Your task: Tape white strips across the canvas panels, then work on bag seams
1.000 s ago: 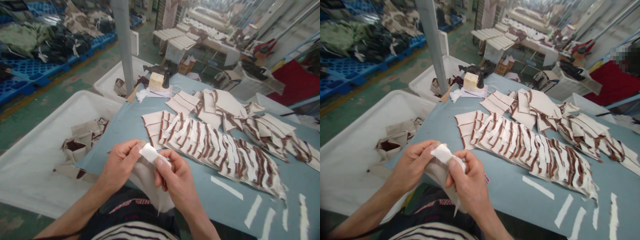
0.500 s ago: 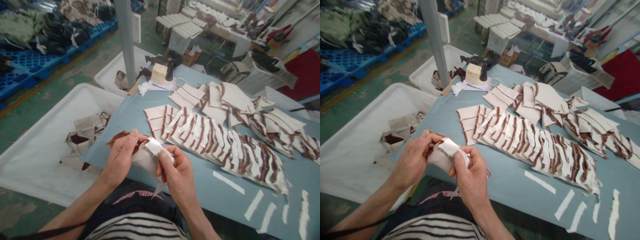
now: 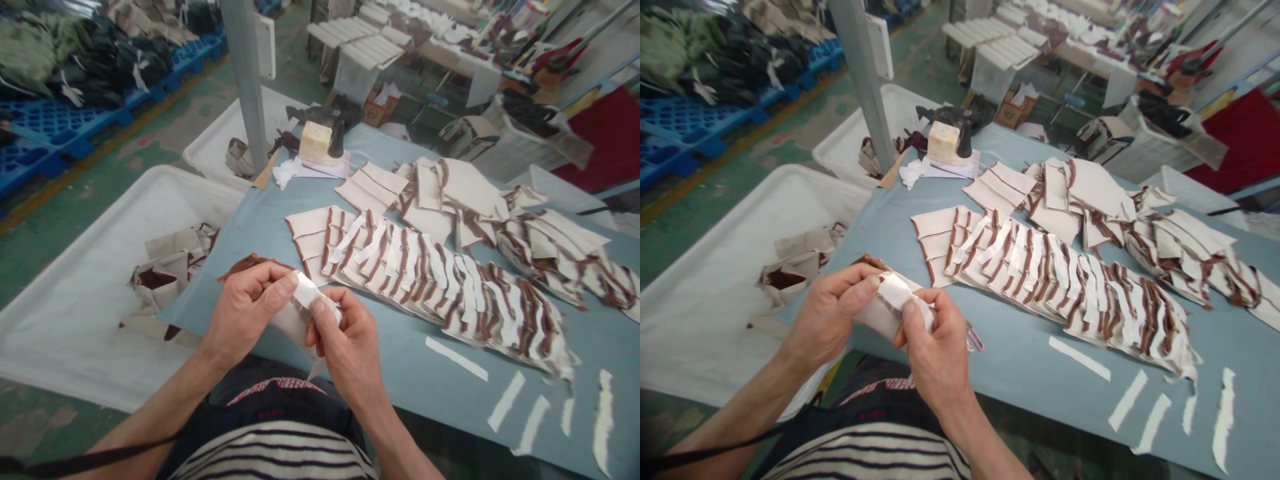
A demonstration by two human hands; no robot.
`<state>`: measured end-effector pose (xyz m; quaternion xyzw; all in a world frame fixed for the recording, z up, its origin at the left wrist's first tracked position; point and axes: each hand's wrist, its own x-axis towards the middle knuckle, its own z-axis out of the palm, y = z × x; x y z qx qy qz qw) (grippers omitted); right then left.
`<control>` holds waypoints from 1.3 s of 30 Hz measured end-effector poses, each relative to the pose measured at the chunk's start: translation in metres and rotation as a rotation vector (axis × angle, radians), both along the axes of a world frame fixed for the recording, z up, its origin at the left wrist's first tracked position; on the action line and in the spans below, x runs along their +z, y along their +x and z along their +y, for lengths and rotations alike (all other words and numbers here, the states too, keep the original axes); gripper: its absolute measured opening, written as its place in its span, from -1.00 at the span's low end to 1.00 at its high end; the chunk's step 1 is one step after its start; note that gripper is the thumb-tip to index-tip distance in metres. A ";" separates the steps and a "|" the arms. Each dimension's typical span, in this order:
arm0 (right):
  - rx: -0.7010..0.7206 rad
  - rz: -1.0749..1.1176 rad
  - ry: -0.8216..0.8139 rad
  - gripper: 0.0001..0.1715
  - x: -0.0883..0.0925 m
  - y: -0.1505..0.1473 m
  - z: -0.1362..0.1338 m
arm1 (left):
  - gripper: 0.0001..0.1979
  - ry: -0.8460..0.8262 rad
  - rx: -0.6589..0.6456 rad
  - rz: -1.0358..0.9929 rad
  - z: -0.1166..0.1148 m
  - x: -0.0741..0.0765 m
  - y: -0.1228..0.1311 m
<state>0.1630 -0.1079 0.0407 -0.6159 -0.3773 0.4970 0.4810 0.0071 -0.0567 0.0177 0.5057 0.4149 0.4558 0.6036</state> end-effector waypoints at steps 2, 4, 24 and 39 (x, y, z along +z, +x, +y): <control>-0.009 -0.014 -0.002 -0.65 -0.001 0.000 0.000 | -0.60 -0.011 0.011 0.010 0.001 0.002 0.002; -0.017 -0.036 -0.003 -0.65 -0.002 0.000 0.001 | -0.64 -0.032 0.022 0.022 0.002 0.006 0.005; 0.130 -0.029 -0.079 -0.42 -0.038 0.010 -0.053 | -0.83 0.187 0.052 0.271 0.012 0.028 -0.017; 0.288 -0.598 0.474 -0.66 0.022 0.081 -0.037 | -0.77 0.268 -0.318 0.442 0.007 0.059 -0.018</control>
